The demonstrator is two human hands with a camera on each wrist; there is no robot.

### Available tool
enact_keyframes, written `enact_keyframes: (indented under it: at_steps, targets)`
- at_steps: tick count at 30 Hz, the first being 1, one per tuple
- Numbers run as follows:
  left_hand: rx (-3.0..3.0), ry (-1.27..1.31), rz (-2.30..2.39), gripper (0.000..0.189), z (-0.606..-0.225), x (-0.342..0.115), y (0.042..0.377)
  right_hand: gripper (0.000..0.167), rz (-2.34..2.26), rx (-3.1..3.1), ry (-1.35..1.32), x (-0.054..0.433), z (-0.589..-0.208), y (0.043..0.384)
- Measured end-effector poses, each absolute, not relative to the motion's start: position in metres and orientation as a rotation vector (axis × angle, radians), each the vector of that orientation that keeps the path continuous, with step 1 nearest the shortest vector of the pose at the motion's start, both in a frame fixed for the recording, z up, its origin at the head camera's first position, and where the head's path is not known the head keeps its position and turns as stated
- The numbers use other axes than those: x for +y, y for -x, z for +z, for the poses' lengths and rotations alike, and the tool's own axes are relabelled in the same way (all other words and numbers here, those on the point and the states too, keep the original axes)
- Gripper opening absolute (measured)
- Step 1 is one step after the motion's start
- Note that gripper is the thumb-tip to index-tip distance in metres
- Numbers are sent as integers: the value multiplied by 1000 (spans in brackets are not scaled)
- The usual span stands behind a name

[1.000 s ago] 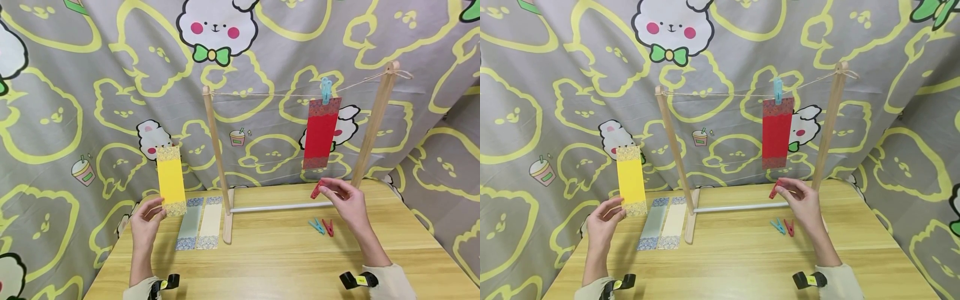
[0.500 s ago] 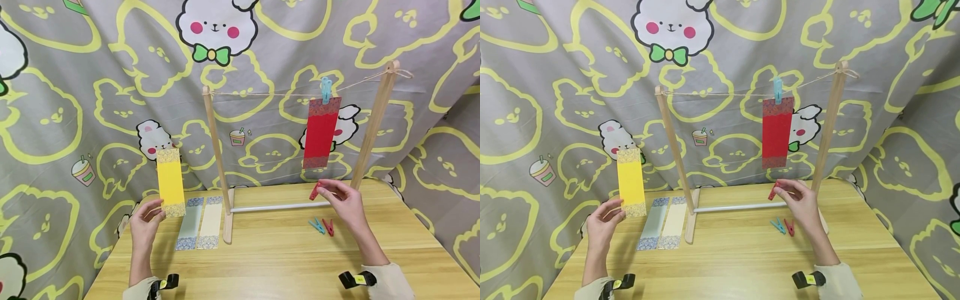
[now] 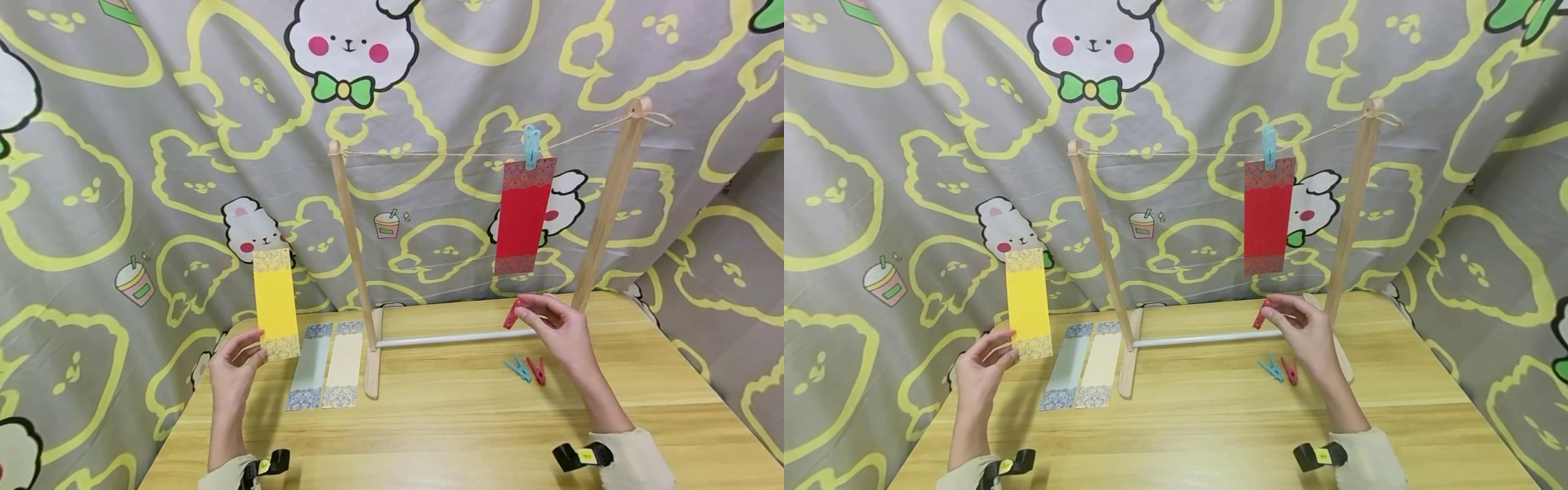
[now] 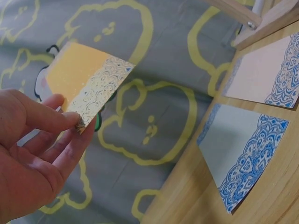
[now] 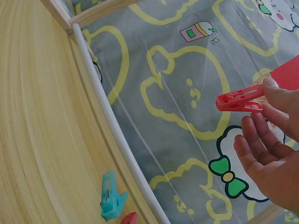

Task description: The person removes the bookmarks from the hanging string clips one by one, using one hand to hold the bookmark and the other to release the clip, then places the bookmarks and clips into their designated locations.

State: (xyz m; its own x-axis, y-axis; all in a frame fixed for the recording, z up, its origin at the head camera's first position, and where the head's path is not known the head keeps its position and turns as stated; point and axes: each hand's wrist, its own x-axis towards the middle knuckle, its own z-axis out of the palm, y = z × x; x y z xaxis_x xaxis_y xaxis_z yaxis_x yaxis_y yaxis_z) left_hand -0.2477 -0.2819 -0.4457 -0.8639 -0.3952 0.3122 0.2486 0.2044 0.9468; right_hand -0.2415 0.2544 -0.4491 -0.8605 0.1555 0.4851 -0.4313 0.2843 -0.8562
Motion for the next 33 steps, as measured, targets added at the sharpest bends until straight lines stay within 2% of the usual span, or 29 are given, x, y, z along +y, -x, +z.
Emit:
enact_keyframes:
  at_steps: [33]
  targets:
    - [-2026, -168, -1688, 36, -455, -293, 250, 29, 1676, -2132, -244, 251, -468, 249]
